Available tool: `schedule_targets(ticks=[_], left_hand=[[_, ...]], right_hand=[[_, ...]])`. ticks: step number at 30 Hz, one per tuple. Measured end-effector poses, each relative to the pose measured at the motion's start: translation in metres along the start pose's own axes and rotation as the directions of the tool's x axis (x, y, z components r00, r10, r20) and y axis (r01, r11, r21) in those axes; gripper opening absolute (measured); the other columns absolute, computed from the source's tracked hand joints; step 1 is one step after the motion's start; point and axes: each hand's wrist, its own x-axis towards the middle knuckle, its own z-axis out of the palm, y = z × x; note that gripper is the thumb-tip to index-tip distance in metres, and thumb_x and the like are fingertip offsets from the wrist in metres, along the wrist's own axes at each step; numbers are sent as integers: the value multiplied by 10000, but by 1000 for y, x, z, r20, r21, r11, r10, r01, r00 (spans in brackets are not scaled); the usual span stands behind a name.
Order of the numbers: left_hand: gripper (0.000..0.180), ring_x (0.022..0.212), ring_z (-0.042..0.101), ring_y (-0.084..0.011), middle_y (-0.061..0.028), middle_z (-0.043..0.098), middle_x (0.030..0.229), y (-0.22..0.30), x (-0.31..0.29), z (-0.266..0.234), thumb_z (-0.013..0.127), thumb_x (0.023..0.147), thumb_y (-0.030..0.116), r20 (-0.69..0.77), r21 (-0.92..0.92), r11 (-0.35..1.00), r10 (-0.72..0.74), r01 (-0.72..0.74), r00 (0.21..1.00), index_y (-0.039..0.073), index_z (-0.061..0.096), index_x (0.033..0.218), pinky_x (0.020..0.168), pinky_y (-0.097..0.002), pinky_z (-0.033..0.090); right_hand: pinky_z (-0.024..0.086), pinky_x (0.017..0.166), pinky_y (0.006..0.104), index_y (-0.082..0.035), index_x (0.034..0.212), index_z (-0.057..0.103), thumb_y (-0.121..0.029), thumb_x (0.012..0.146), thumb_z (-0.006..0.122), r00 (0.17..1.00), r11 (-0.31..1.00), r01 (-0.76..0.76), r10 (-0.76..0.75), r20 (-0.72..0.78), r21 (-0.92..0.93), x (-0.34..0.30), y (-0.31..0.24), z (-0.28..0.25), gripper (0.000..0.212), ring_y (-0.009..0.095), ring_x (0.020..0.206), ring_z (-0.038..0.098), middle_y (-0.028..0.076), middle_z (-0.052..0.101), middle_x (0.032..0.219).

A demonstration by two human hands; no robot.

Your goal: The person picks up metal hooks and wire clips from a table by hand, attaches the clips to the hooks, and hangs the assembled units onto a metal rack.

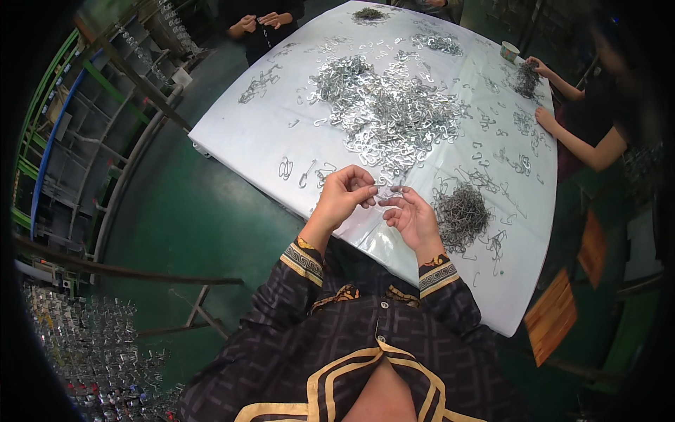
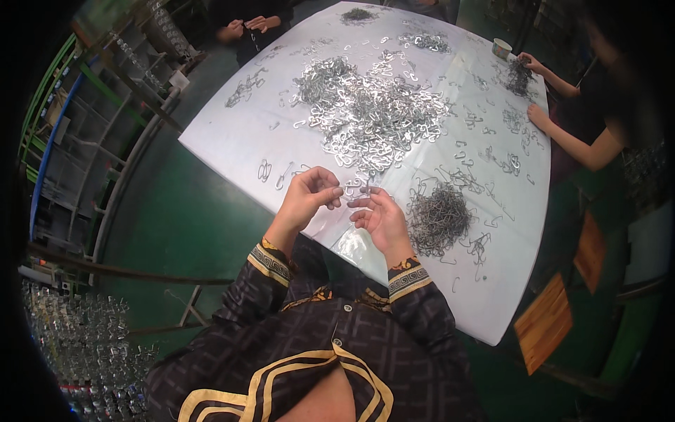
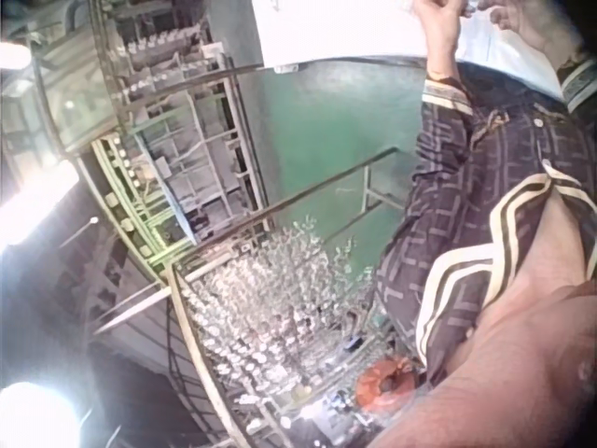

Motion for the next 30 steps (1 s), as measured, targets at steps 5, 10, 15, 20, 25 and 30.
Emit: schedule_targets(ticks=[5,10,15,20,25,30], left_hand=[[149,658,631,-125,-59,630,759,-6,9,-11,689,824,-3,19,-29,999,-20,20,1000,-18,578,921,582,-240,500],[141,636,619,-117,-57,631,760,-11,7,-20,686,823,-7,-31,-24,999,-22,22,999,-17,578,913,576,-237,494],[88,655,625,-117,-49,641,784,-14,1,-17,645,827,-36,-73,85,992,101,-95,992,-7,591,891,590,-241,500],[65,710,648,-118,-38,643,795,-4,-4,-11,593,835,-64,153,392,801,429,-453,890,-7,600,865,611,-243,503],[61,703,646,-109,-56,655,813,-22,1,-10,595,856,-51,6,30,975,221,-221,975,-11,594,901,626,-237,521],[108,727,656,-132,-70,658,833,-30,-2,-6,611,859,-42,-79,-198,966,152,-165,985,-17,612,964,647,-252,525]], right_hand=[[449,593,247,-15,1082,540,-241,945,520,989,990,-76,60,136,120,11,3,-13,265,173,669,574,144,614,927],[473,610,228,-10,1050,570,-106,917,589,1000,999,23,-22,13,-40,13,8,-12,164,147,690,588,124,632,885],[489,623,208,-3,999,578,-31,891,623,986,978,37,-68,-149,-207,5,10,6,120,127,693,592,114,639,864],[477,608,191,1,1003,560,-43,892,634,974,998,-60,66,-218,34,2,14,-4,141,107,685,586,119,636,867],[483,602,184,-7,1013,553,-60,903,629,969,994,-31,56,-241,108,2,21,5,144,98,673,582,104,625,882],[488,600,180,-11,1016,546,-66,916,613,982,997,-3,17,-187,78,0,17,22,133,95,684,576,88,613,876]])
